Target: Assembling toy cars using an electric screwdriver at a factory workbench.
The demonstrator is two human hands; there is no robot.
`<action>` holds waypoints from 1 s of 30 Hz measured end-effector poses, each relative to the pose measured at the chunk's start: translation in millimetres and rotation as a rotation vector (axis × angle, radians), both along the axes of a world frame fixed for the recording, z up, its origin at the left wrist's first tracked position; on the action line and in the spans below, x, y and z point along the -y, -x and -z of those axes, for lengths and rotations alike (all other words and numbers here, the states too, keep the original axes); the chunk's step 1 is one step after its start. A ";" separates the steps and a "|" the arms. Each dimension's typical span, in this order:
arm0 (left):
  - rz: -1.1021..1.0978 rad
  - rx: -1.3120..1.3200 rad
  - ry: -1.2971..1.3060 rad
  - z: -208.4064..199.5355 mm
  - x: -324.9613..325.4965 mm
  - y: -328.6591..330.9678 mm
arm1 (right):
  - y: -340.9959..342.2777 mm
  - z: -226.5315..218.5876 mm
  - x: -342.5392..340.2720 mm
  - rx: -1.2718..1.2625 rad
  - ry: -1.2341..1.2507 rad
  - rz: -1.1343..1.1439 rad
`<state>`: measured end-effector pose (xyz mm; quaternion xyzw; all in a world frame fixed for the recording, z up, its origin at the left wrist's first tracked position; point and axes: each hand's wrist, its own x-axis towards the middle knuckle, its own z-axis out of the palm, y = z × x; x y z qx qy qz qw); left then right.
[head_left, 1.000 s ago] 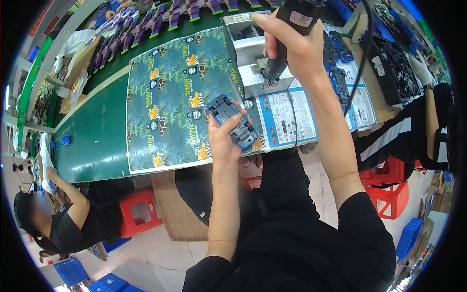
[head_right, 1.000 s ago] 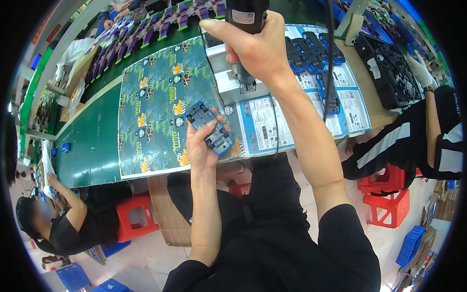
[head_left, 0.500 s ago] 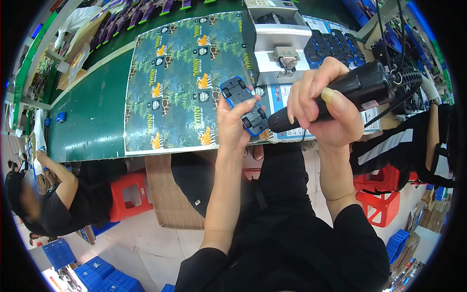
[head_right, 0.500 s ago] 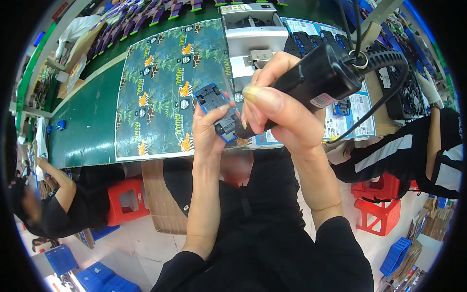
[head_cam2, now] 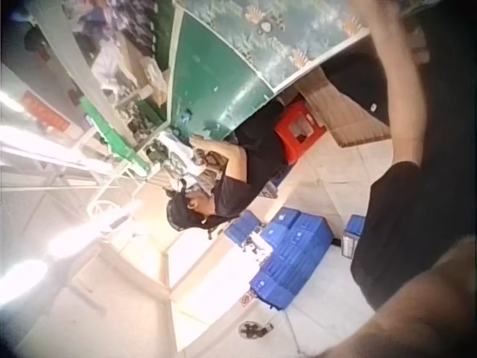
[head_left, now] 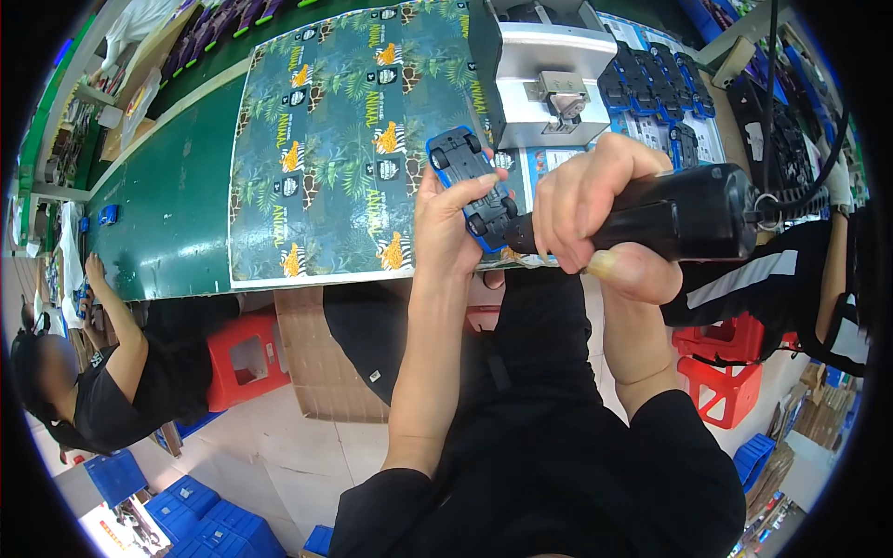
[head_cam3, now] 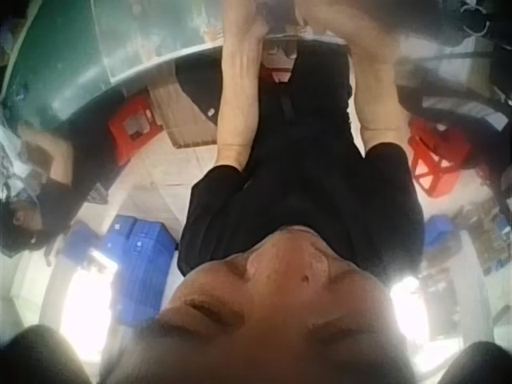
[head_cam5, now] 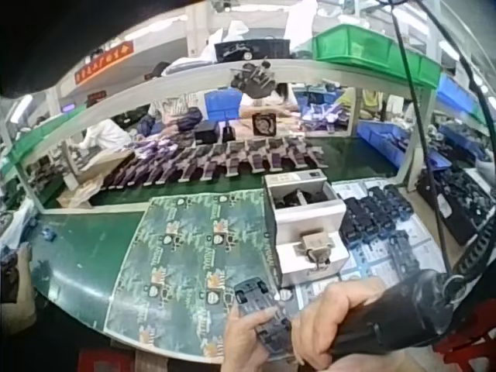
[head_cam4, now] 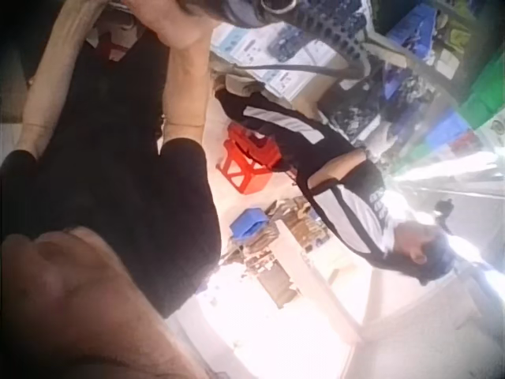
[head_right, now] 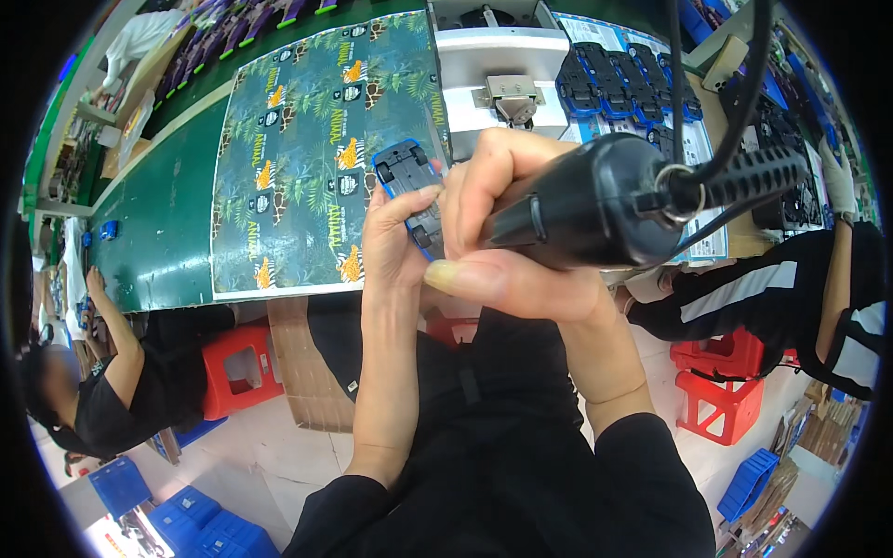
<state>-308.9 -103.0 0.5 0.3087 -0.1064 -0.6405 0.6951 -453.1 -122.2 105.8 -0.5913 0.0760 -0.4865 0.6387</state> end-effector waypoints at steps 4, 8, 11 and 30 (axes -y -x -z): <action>0.011 -0.020 0.022 5.2 -0.2 -1.6 | -0.9 3.6 2.3 0.028 0.032 -0.019; -0.007 -0.008 0.028 4.0 0.0 -1.8 | 0.0 3.7 1.6 0.036 0.025 -0.005; -0.009 -0.003 0.024 3.4 0.4 -1.2 | 1.0 2.1 -2.0 0.055 -0.029 0.022; -0.056 0.316 0.202 -21.3 -2.0 -30.0 | 83.3 22.8 16.3 -0.124 0.109 0.570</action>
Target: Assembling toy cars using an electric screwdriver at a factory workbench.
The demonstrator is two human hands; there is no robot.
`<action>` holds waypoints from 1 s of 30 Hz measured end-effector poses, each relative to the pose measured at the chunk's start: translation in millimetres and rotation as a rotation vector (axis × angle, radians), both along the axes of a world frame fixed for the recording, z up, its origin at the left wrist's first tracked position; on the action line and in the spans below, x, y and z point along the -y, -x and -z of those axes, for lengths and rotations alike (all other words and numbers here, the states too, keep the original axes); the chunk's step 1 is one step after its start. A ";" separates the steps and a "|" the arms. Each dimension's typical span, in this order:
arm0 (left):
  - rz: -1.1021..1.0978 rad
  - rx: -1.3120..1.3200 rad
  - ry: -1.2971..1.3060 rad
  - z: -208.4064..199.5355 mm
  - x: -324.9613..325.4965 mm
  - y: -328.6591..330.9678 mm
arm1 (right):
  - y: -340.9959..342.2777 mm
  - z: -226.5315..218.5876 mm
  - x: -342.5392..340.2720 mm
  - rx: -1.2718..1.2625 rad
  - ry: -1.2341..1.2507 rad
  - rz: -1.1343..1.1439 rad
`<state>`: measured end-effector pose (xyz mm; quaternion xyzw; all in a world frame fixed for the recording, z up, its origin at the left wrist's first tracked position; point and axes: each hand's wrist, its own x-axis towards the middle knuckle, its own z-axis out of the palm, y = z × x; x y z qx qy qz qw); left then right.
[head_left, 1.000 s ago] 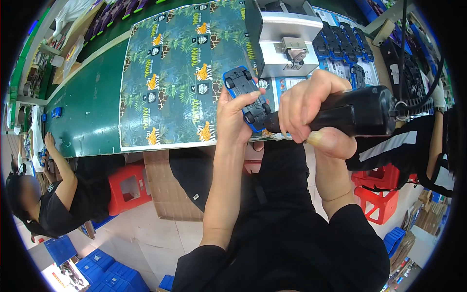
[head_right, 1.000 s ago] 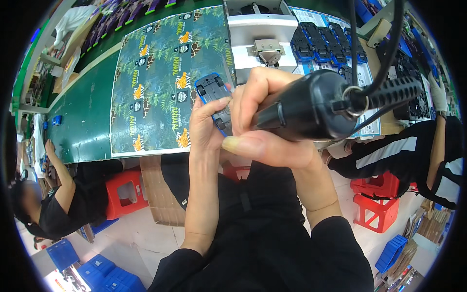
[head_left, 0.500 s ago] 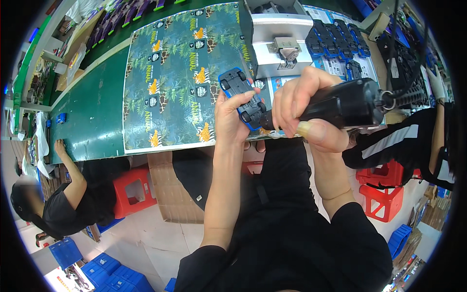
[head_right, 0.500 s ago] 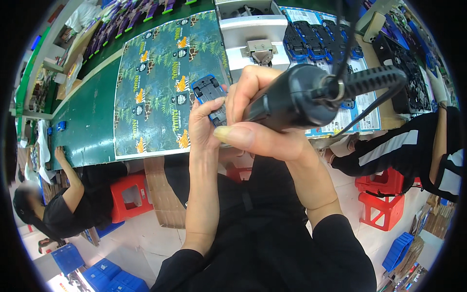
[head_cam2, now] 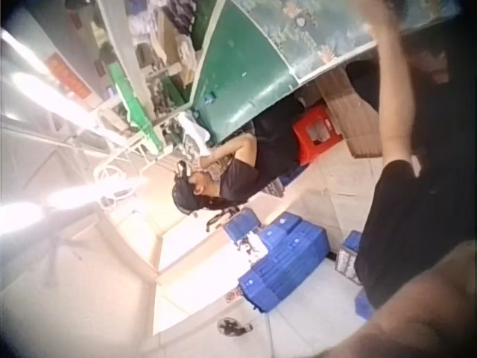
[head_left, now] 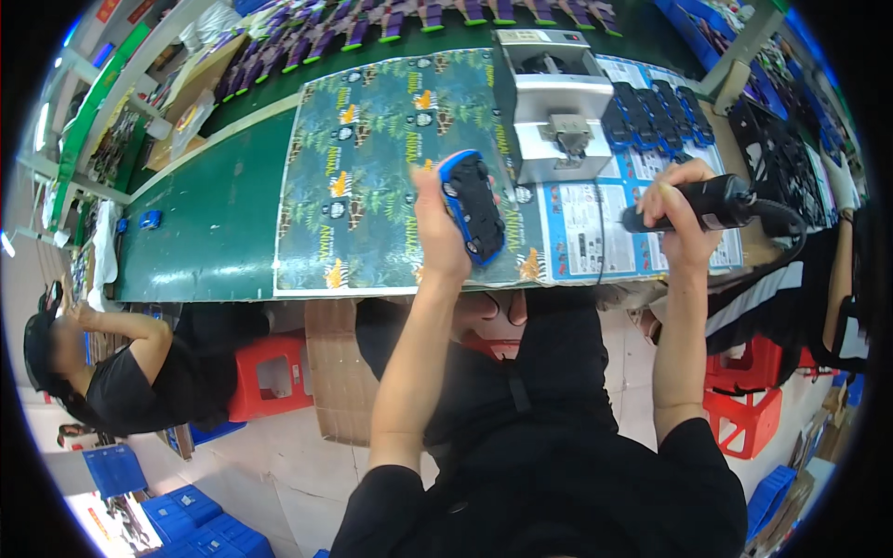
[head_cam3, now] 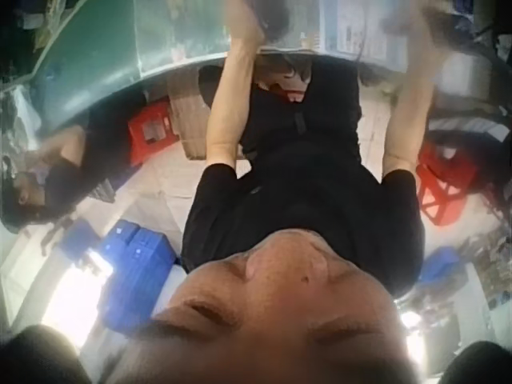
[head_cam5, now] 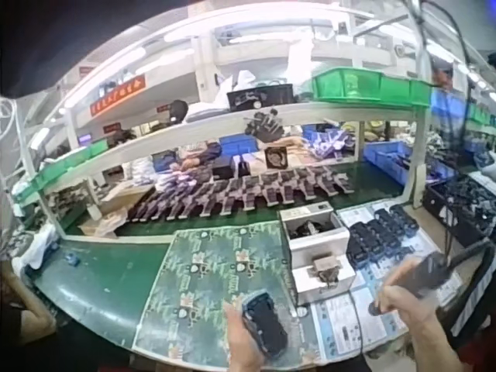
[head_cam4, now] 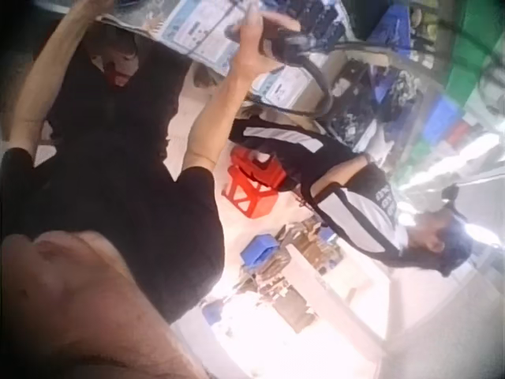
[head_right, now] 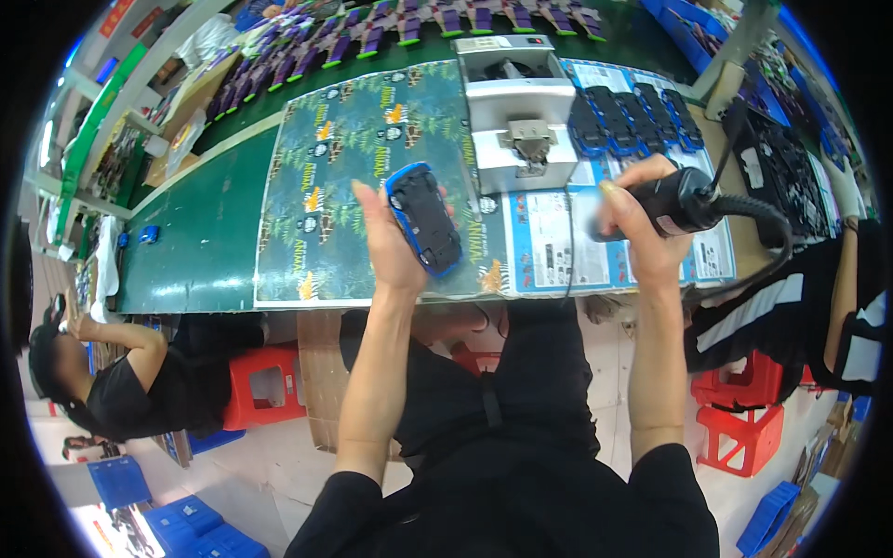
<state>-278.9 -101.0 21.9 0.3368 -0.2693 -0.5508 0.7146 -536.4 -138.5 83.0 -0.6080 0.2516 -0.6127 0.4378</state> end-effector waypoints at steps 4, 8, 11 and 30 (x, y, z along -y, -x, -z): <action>-0.311 1.672 0.566 -19.8 11.6 -45.4 | 15.0 16.6 13.3 -0.058 -0.043 0.168; 0.049 2.062 0.499 -4.5 8.8 -93.7 | 19.2 20.6 18.5 -0.026 -0.071 0.188; 0.094 2.289 0.273 -18.5 -16.2 -165.0 | 16.2 25.2 19.1 -0.039 0.000 0.110; -0.072 1.295 0.621 13.5 7.0 67.7 | 25.2 9.1 -17.2 0.071 -0.155 0.126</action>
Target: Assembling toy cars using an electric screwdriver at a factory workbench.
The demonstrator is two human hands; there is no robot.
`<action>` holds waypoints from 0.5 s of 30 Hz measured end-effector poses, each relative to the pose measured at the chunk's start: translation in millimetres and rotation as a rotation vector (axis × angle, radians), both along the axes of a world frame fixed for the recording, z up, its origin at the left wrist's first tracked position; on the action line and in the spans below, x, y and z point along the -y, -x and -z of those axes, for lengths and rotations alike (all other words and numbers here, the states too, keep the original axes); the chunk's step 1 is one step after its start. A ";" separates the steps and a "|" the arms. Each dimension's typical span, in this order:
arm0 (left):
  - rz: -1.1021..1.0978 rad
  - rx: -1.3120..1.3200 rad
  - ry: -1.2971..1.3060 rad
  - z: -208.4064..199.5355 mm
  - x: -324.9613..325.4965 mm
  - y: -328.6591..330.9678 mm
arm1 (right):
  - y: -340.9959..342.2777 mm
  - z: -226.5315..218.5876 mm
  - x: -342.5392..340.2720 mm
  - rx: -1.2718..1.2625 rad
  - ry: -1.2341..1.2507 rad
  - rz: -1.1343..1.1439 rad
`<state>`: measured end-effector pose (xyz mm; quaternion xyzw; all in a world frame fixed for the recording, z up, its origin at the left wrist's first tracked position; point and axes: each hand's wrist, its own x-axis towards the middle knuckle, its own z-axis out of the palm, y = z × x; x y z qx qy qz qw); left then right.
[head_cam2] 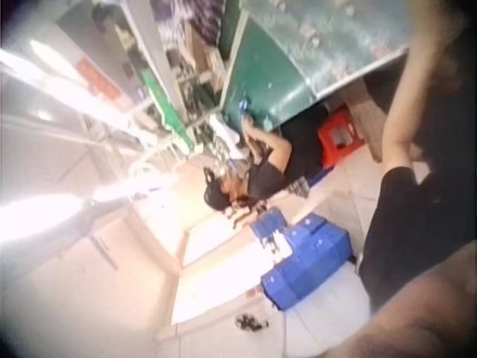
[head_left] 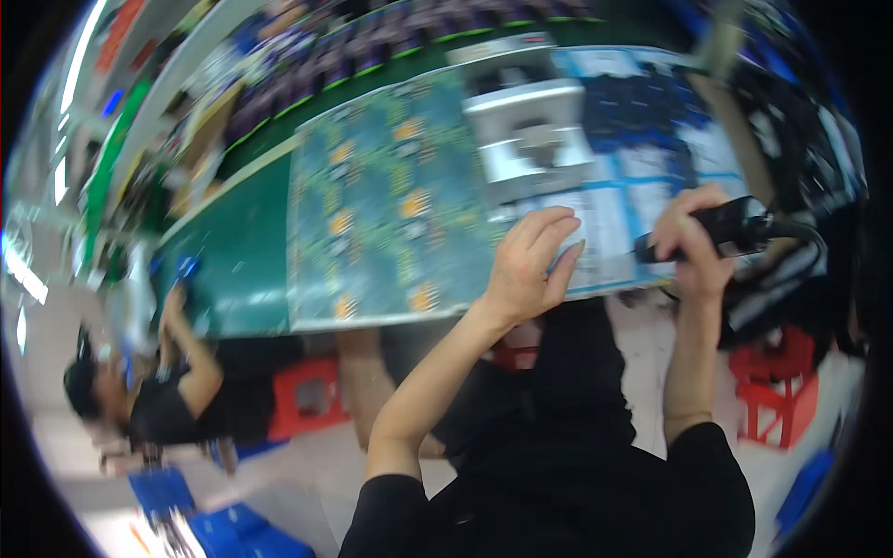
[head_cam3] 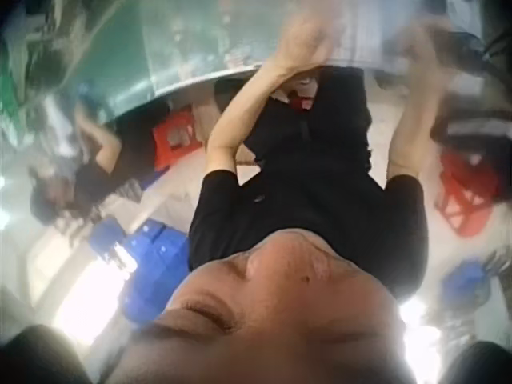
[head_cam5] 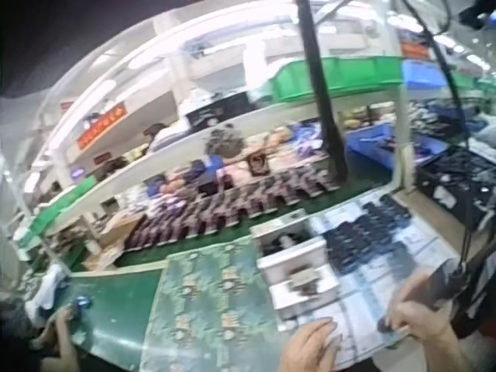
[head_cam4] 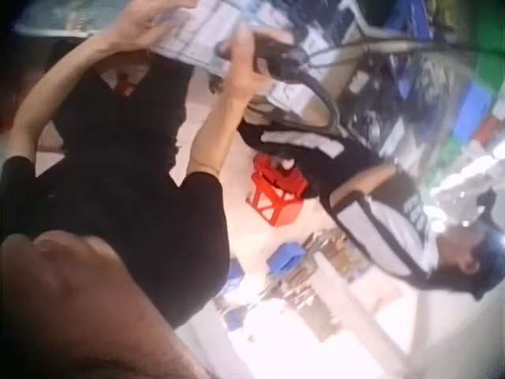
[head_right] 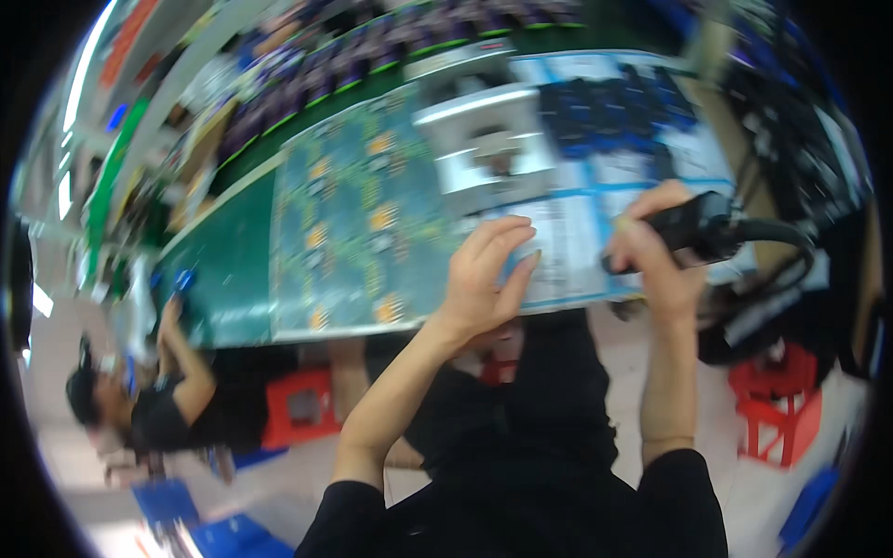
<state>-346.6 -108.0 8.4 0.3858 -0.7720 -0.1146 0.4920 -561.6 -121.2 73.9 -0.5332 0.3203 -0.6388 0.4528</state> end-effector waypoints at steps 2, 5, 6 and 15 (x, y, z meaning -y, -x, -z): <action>0.109 -0.056 0.012 -8.2 19.1 56.1 | 27.6 -11.2 -18.9 0.014 0.019 -0.105; 0.059 -0.108 -0.346 -21.8 45.3 123.1 | 71.9 -22.8 -43.1 -0.066 -0.045 -0.061; 0.081 -0.111 -0.340 -18.9 60.3 138.9 | 76.6 -23.8 -47.7 -0.073 -0.039 -0.039; -0.180 0.072 -0.591 -22.5 104.2 198.0 | 95.1 -20.4 -58.3 0.017 -0.090 -0.011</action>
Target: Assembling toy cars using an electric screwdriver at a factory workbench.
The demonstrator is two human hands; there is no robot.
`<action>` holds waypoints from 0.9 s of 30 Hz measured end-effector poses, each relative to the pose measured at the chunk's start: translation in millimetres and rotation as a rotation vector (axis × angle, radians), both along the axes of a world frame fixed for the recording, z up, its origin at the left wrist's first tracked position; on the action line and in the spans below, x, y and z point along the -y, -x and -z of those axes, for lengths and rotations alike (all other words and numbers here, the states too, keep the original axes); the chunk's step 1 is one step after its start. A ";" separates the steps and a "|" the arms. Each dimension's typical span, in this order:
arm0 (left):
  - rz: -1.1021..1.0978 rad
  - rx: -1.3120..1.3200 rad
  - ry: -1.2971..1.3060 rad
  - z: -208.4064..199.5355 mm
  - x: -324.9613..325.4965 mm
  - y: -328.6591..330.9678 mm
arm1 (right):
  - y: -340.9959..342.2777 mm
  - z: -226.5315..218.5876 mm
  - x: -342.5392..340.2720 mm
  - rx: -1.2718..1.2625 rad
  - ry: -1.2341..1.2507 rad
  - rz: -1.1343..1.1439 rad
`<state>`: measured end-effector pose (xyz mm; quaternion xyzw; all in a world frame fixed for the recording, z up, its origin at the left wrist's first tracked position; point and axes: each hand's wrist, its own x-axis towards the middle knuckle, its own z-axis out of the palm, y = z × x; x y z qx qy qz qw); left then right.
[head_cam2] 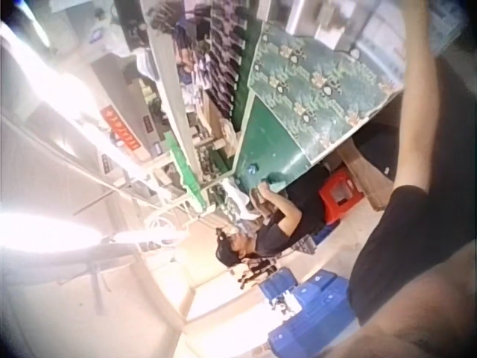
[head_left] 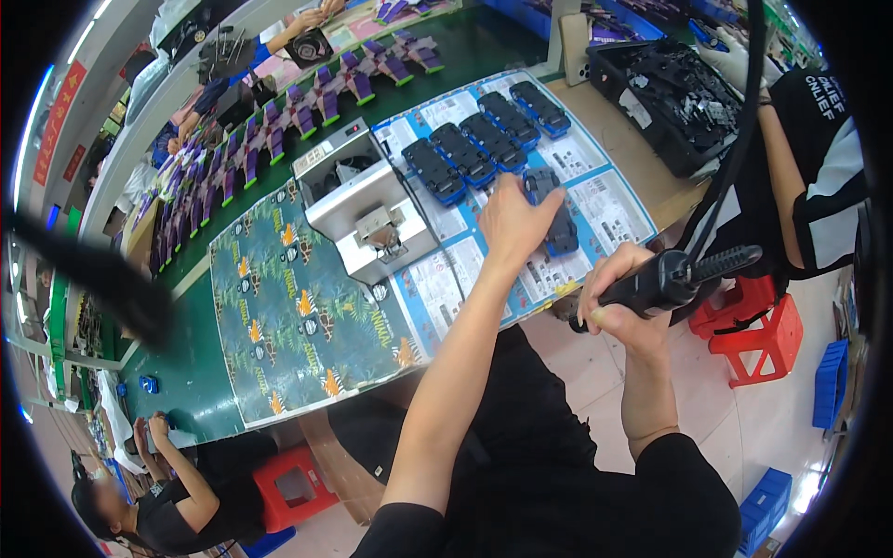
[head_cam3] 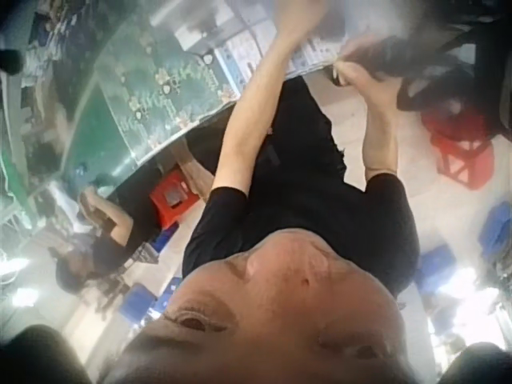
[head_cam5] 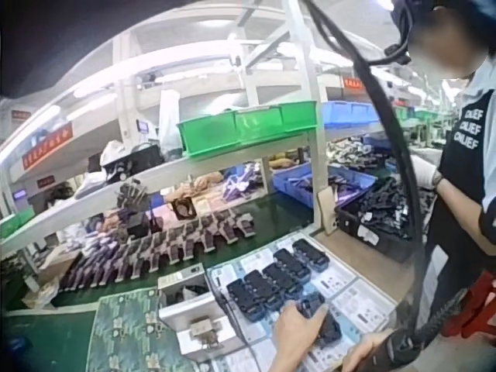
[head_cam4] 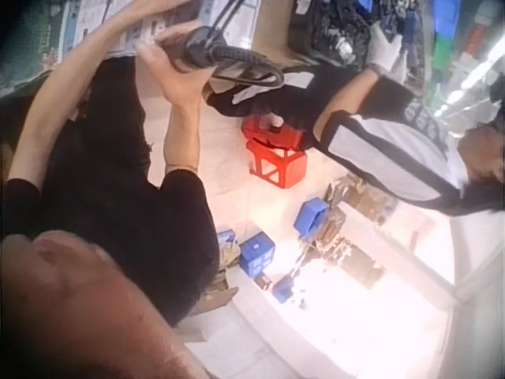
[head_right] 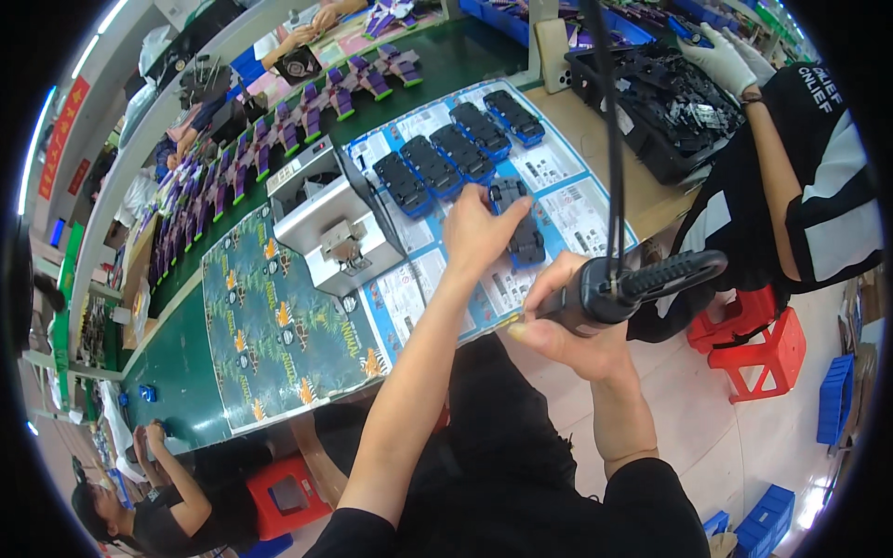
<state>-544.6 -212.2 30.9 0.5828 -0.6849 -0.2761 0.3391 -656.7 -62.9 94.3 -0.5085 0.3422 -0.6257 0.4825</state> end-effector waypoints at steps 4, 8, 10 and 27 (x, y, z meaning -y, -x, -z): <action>0.045 -0.844 -0.280 7.4 -29.7 -21.4 | -2.6 0.2 0.8 0.007 0.025 0.002; -0.065 -1.218 -0.163 -1.2 -84.1 -90.5 | -14.4 -5.3 7.7 0.116 0.087 -0.034; -0.213 -1.399 -0.228 -7.0 -103.1 -130.3 | -26.5 -11.7 16.5 0.191 0.153 -0.074; -0.301 -1.230 -0.145 21.6 -129.2 -207.6 | -200.5 -43.2 123.6 0.022 0.448 -0.025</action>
